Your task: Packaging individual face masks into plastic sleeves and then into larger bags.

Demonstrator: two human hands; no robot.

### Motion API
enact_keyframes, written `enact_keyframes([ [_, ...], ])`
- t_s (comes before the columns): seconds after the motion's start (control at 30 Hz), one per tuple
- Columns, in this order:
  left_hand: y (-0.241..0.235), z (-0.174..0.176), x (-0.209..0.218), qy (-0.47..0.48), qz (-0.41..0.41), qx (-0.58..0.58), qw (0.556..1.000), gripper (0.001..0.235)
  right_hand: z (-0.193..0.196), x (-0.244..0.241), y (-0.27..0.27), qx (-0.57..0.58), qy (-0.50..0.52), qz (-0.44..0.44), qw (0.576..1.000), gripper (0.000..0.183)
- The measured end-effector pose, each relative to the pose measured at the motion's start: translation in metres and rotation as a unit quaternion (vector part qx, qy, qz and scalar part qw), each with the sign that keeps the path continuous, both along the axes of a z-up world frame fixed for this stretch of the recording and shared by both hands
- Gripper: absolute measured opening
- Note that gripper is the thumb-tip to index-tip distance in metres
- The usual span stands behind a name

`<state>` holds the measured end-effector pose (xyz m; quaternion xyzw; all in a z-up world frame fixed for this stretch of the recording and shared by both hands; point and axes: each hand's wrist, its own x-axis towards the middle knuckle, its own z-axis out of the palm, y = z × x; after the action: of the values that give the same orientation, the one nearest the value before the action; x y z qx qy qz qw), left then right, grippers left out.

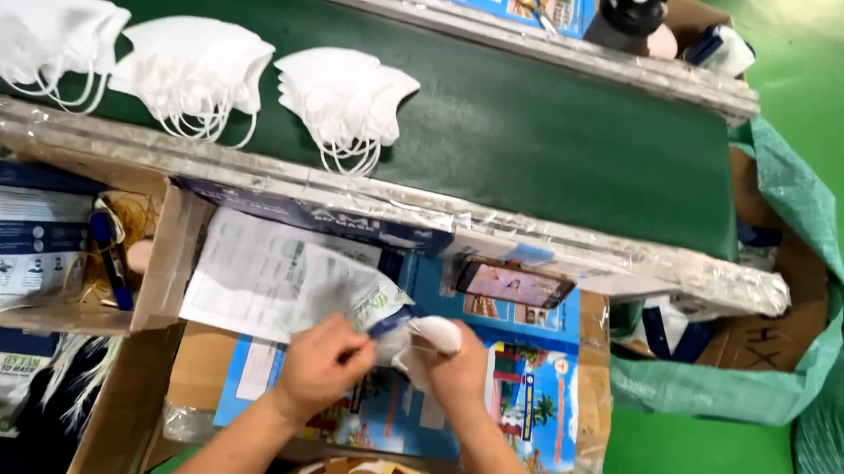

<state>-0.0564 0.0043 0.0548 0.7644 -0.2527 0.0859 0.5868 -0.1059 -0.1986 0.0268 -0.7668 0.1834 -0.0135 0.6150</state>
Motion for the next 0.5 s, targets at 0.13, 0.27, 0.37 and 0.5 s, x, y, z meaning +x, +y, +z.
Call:
enact_keyframes([
  [0.13, -0.006, 0.004, -0.001, 0.093, -0.052, 0.052, 0.993, 0.013, 0.010, -0.008, 0.007, 0.009, -0.016, 0.058, 0.998, 0.022],
  [0.27, -0.007, 0.048, 0.009, 0.160, -0.091, -0.040, 0.982, 0.024, 0.003, -0.023, 0.005, 0.072, 0.037, 0.167, 0.983, 0.021],
  [0.37, -0.005, 0.049, 0.018, 0.038, -0.062, 0.027, 0.997, 0.029, 0.022, -0.028, 0.008, 0.021, 0.060, 0.202, 0.977, 0.020],
  [0.5, 0.002, 0.032, 0.025, 0.065, -0.059, 0.099, 0.991, 0.018, 0.042, -0.022, 0.000, 0.102, 0.047, 0.187, 0.976, 0.029],
])
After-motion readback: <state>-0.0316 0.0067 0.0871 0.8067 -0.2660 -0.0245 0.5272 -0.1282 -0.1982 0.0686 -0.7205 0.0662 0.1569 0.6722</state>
